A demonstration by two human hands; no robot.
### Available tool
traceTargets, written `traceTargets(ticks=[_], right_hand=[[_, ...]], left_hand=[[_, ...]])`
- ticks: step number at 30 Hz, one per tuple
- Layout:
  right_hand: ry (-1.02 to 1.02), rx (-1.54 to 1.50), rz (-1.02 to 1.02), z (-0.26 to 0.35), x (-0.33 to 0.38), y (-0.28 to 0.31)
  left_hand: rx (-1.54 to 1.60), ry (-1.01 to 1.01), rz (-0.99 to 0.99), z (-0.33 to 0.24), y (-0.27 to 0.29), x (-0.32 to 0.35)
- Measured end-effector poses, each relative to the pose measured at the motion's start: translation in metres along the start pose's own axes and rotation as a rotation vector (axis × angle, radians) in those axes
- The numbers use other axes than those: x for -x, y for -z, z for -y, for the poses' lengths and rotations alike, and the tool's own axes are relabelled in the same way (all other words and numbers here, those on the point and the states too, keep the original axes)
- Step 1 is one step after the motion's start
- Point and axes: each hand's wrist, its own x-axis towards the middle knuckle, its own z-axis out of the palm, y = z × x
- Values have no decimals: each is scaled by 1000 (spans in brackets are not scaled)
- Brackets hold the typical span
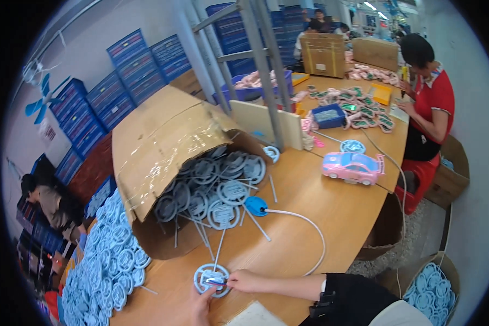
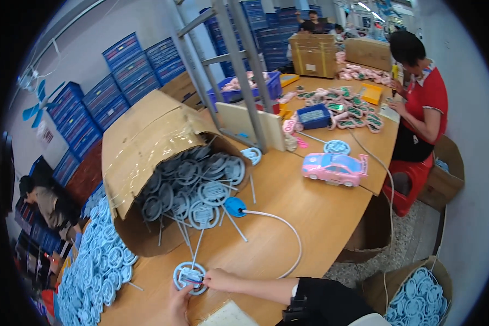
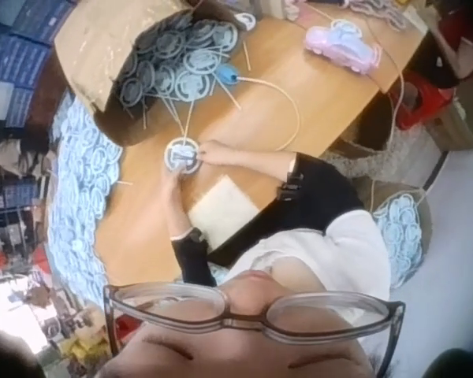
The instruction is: Manual assembly of blue plastic reel components and wiring at a factory workstation.
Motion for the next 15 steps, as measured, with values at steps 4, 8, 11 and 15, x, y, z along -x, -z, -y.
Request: traceTargets(ticks=[4, 8, 11, 15], right_hand=[[-69, -104, 23, -8, -2, 0], [-146, -103, 70, 16, 12, 12], [-90, -59, 15, 7, 9, 7], [-72, -27, 43, 0, 6, 4]], left_hand=[[26, 67, 51, -3, -7, -2], [12, 6, 44, -5, -11, 1], [11, -3, 32, -2, -10, 0], [9, 3, 88, 4, 0, -3]])
